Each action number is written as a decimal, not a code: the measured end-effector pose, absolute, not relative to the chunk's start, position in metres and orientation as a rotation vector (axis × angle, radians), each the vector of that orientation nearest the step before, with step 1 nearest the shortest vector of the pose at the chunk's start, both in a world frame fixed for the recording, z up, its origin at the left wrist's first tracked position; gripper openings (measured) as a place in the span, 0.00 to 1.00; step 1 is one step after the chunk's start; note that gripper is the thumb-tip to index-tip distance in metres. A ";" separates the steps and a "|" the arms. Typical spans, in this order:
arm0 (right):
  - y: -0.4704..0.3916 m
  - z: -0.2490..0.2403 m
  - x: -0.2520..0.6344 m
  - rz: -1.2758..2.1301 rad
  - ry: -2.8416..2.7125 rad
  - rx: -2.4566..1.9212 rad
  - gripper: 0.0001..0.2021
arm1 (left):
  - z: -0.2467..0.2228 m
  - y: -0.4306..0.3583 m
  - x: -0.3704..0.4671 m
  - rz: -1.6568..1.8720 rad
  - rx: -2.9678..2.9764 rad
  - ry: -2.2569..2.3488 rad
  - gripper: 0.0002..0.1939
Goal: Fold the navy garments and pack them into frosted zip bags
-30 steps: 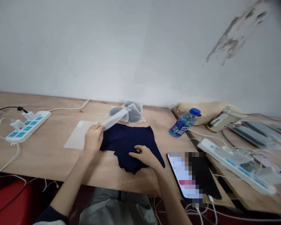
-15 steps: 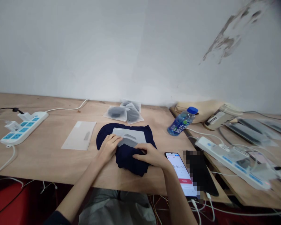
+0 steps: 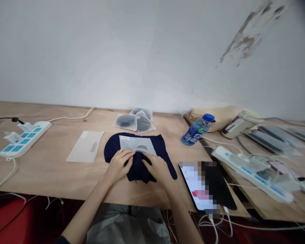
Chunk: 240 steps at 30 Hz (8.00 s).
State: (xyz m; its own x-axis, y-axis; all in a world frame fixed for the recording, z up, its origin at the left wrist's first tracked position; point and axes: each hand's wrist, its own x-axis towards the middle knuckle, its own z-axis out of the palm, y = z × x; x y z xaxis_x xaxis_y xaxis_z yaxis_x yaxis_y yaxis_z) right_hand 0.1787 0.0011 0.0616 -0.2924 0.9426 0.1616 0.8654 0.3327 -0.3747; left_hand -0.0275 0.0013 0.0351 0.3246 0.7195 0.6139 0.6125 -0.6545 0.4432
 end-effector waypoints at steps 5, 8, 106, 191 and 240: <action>-0.008 0.062 0.171 0.148 -2.213 -1.509 0.13 | 0.042 -0.003 -0.022 1.316 2.382 1.281 0.13; -0.012 0.060 0.165 0.084 -2.143 -1.491 0.13 | 0.044 -0.005 -0.022 1.356 2.371 1.275 0.16; 0.044 0.043 0.180 -0.125 -2.456 -1.277 0.10 | 0.036 0.018 -0.021 1.065 2.368 1.646 0.15; 0.020 0.050 0.178 -0.004 -2.295 -1.520 0.13 | 0.028 0.012 -0.048 0.917 2.375 1.686 0.31; 0.003 0.027 0.193 0.945 -1.056 -1.598 0.20 | 0.005 -0.032 -0.083 0.958 1.488 1.704 0.20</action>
